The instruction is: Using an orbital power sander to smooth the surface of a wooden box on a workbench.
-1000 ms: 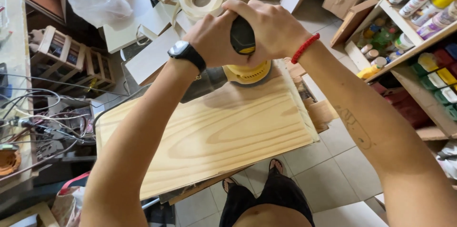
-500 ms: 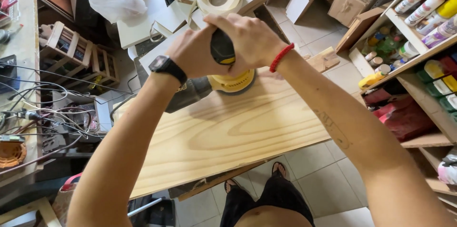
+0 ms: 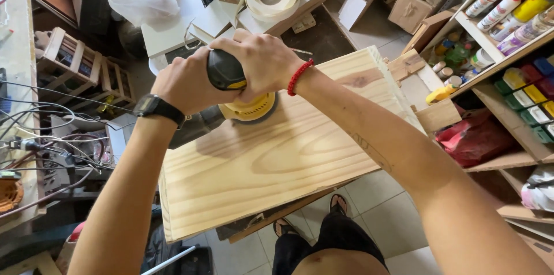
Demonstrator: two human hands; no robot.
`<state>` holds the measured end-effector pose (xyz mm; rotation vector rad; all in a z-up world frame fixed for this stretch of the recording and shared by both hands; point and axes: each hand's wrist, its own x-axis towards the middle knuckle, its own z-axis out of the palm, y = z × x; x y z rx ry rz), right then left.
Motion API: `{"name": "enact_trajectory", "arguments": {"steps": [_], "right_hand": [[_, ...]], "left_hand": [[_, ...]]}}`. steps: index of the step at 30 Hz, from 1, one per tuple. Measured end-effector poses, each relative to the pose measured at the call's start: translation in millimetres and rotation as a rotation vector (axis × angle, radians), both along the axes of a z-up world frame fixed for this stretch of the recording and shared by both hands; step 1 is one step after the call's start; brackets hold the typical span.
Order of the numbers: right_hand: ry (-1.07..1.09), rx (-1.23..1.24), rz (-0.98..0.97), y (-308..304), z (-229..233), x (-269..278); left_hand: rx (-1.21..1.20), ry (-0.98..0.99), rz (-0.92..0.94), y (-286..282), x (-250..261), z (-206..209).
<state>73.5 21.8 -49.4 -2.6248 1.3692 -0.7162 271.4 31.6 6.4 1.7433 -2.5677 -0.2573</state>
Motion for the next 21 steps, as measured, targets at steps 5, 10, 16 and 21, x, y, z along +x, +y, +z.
{"name": "enact_trajectory", "arguments": {"steps": [5,10,16,21], "right_hand": [[0.014,-0.003,0.004,5,3,10],[0.033,0.001,0.001,10,4,4],[0.004,-0.008,-0.017,20,1,-10],[-0.029,0.003,-0.026,30,1,-25]], "left_hand": [[0.011,0.035,0.004,0,12,-1],[0.021,0.038,0.008,11,3,8],[-0.021,0.094,-0.081,5,-4,-5],[-0.038,0.122,-0.165,9,-15,-7]]}}
